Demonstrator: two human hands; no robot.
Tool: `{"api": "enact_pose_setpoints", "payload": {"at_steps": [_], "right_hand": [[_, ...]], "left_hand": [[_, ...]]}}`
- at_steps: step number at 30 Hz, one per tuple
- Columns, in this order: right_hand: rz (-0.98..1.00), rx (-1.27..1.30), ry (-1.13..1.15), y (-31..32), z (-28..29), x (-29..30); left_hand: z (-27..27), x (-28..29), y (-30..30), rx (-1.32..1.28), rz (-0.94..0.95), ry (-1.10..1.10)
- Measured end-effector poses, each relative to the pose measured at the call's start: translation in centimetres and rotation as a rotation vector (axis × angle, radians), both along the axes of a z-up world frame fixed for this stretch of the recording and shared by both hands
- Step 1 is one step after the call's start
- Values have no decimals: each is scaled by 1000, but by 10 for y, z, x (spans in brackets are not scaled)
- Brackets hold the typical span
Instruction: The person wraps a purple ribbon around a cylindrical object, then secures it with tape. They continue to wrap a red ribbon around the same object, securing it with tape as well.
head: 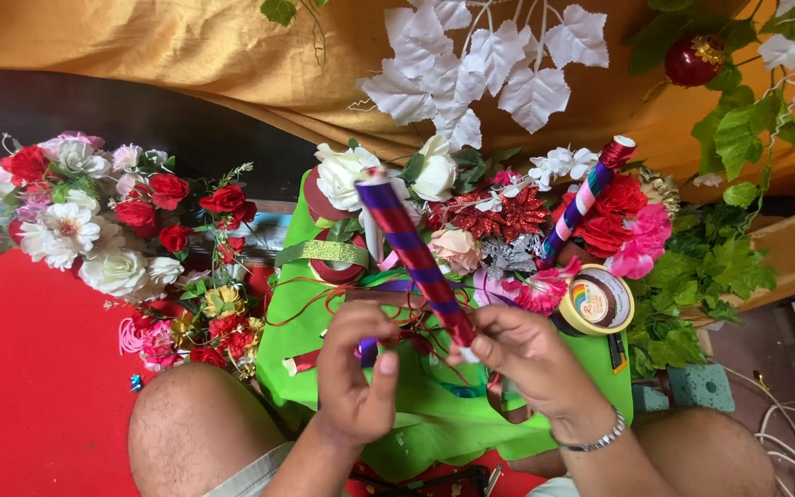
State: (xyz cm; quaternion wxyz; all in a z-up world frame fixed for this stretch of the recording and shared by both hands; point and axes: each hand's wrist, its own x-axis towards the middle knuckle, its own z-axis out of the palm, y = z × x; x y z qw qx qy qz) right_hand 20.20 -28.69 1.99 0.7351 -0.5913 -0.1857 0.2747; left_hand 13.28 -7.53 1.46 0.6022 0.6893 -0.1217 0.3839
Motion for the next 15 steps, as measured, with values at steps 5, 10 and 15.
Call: {"api": "enact_pose_setpoints", "payload": {"at_steps": [5,10,15], "right_hand": [[-289,-503,-240,-5,42,-8],[-360,-681,-569,-1,47,-6],[-273,-692,-792,2,48,-5]], "left_hand": [[-1,-1,11,374,61,-189],[51,0,6,737,38,-134],[73,22,6,1124,-78,82]]}}
